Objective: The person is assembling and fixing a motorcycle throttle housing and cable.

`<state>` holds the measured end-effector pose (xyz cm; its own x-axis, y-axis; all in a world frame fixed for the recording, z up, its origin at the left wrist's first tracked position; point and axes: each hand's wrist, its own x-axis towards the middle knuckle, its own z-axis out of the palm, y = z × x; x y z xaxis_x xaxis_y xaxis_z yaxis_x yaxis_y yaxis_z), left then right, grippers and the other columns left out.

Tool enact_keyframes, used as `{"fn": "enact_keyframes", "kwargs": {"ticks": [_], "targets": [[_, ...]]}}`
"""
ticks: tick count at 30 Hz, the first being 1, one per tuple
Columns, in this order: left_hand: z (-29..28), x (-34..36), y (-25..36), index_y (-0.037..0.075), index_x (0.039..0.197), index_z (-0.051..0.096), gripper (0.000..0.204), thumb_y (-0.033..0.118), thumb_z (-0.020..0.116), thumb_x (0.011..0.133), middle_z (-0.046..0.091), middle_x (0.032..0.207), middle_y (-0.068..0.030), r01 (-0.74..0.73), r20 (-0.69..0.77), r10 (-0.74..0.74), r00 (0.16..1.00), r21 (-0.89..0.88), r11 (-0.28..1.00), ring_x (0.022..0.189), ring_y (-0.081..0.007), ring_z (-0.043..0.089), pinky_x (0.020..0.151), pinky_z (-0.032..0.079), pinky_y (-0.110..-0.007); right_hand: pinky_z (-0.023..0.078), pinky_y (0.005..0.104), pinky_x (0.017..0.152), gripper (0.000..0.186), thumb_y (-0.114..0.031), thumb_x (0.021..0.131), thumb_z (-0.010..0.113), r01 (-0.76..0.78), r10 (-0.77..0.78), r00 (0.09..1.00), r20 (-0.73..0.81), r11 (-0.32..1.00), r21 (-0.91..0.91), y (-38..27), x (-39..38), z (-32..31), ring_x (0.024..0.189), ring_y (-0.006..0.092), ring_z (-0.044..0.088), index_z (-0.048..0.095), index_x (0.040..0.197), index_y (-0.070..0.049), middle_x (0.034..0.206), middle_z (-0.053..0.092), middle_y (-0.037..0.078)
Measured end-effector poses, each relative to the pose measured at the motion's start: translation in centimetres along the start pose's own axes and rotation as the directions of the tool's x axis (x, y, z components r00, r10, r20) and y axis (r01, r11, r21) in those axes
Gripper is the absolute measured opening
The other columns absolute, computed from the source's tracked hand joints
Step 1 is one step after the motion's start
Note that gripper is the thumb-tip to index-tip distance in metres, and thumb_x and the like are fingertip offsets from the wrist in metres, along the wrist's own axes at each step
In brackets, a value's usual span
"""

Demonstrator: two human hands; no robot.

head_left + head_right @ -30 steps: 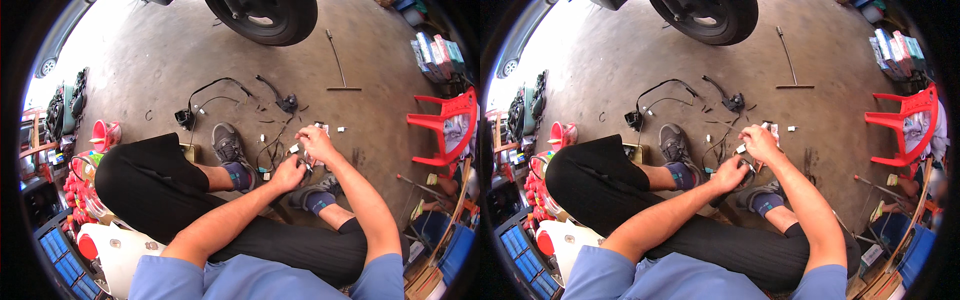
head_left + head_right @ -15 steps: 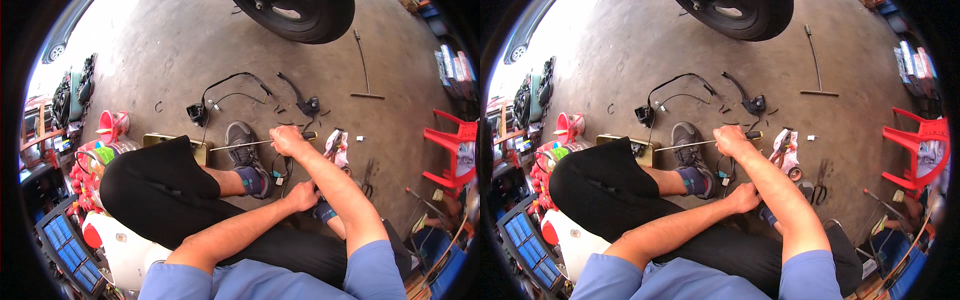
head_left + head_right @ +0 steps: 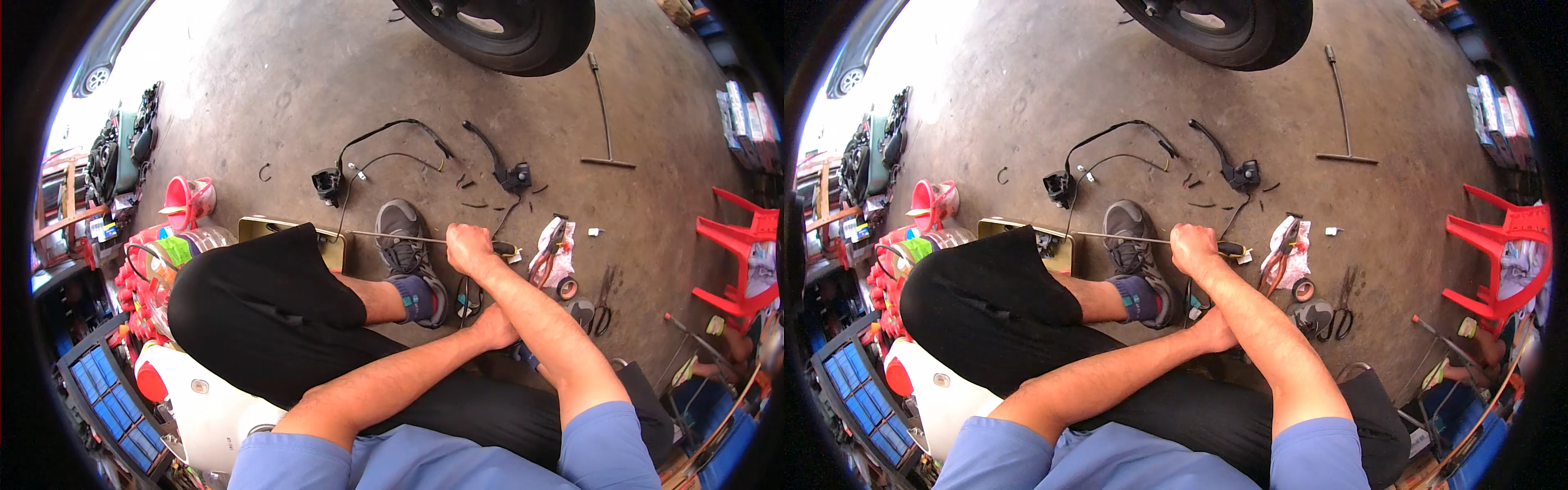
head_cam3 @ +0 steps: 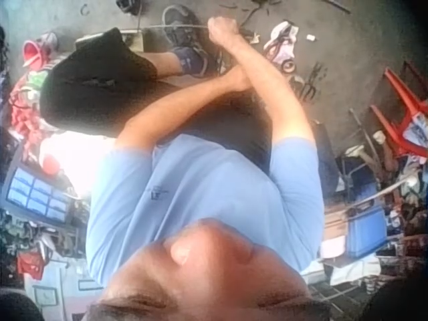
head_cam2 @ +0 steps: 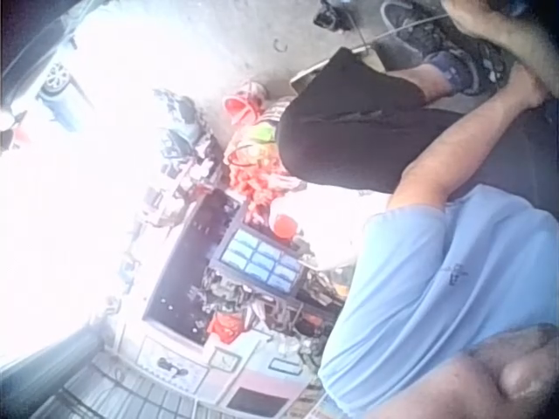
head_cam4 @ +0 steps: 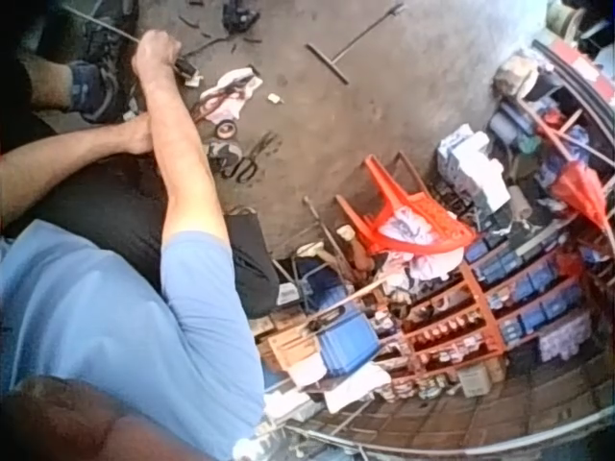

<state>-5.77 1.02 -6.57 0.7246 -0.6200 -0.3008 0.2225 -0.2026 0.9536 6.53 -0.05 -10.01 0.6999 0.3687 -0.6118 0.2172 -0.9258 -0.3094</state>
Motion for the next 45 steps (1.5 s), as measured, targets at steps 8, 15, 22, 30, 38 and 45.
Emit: {"fn": "enact_keyframes", "kwargs": {"ticks": [8, 15, 22, 30, 38, 45], "targets": [[-0.4, -0.4, 0.8, 0.000, 0.113, 0.063, 0.032, 0.022, 0.067, 0.090, 0.065, 0.116, -0.0252, 0.011, 0.036, -0.008, 0.999, -0.094, 0.996, 0.112, -0.0354, 0.060, 0.096, 0.046, -0.046, 0.058, 0.0441, 0.081, 0.023, -0.008, 0.081, 0.066, 0.038, -0.039, 0.996, -0.081, 0.999, -0.021, 0.6, 0.0, 1.2, 0.093, 0.0329, 0.072, 0.063, 0.103, 0.000, 0.101, 0.071, 0.018], [0.1, 0.3, 0.0, 0.000, 0.117, 0.061, 0.036, 0.027, 0.059, 0.093, 0.066, 0.112, -0.0282, 0.081, 0.062, -0.085, 0.994, 0.069, 0.994, 0.107, -0.0435, 0.063, 0.093, 0.050, -0.050, 0.054, 0.0505, 0.075, 0.020, -0.012, 0.082, 0.063, 0.065, -0.014, 0.947, -0.320, 0.987, 0.149, 2.7, -0.4, 0.6, 0.088, 0.0401, 0.068, 0.058, 0.098, -0.003, 0.095, 0.065, 0.017], [-1.3, 1.8, 3.5, -0.006, 0.118, 0.057, 0.045, 0.029, 0.058, 0.090, 0.065, 0.102, -0.0357, 0.341, -0.032, -0.340, 0.940, 0.126, 0.931, 0.099, -0.0467, 0.065, 0.090, 0.050, -0.053, 0.053, 0.0353, 0.068, 0.014, -0.002, 0.086, 0.064, 0.239, 0.141, 0.877, -0.460, 0.701, 0.672, 8.2, -5.2, -5.8, 0.073, 0.0208, 0.068, 0.061, 0.100, -0.003, 0.079, 0.069, 0.009], [-3.7, 3.6, 5.1, -0.005, 0.109, 0.059, 0.031, 0.022, 0.057, 0.094, 0.068, 0.084, -0.0149, 0.305, -0.115, -0.331, 0.937, -0.198, 0.932, 0.076, -0.0235, 0.070, 0.070, 0.055, -0.038, 0.056, 0.0273, 0.064, 0.011, -0.002, 0.088, 0.063, 0.060, 0.206, 0.967, -0.148, 0.383, 0.922, 9.5, -17.4, -13.0, 0.072, 0.0133, 0.069, 0.064, 0.095, 0.006, 0.078, 0.067, 0.007], [-3.5, 3.2, 10.2, -0.004, 0.112, 0.057, 0.031, 0.021, 0.056, 0.095, 0.071, 0.088, -0.0175, 0.241, -0.128, -0.265, 0.956, -0.172, 0.955, 0.076, -0.0222, 0.071, 0.068, 0.055, -0.036, 0.053, 0.0289, 0.066, 0.007, -0.002, 0.085, 0.070, 0.121, 0.361, 0.868, -0.341, 0.511, 0.851, 9.0, -22.7, -8.5, 0.070, 0.0109, 0.064, 0.067, 0.090, 0.000, 0.079, 0.069, 0.005], [-3.0, 3.0, 9.5, -0.002, 0.113, 0.059, 0.040, 0.032, 0.059, 0.091, 0.070, 0.097, -0.0219, 0.221, -0.240, -0.197, 0.951, 0.077, 0.972, 0.091, -0.0318, 0.069, 0.080, 0.052, -0.041, 0.052, 0.0349, 0.068, 0.011, -0.011, 0.085, 0.069, 0.051, 0.405, 0.813, -0.418, 0.666, 0.745, 6.9, -22.2, -8.0, 0.070, 0.0211, 0.066, 0.069, 0.091, -0.001, 0.080, 0.068, 0.012]]}}
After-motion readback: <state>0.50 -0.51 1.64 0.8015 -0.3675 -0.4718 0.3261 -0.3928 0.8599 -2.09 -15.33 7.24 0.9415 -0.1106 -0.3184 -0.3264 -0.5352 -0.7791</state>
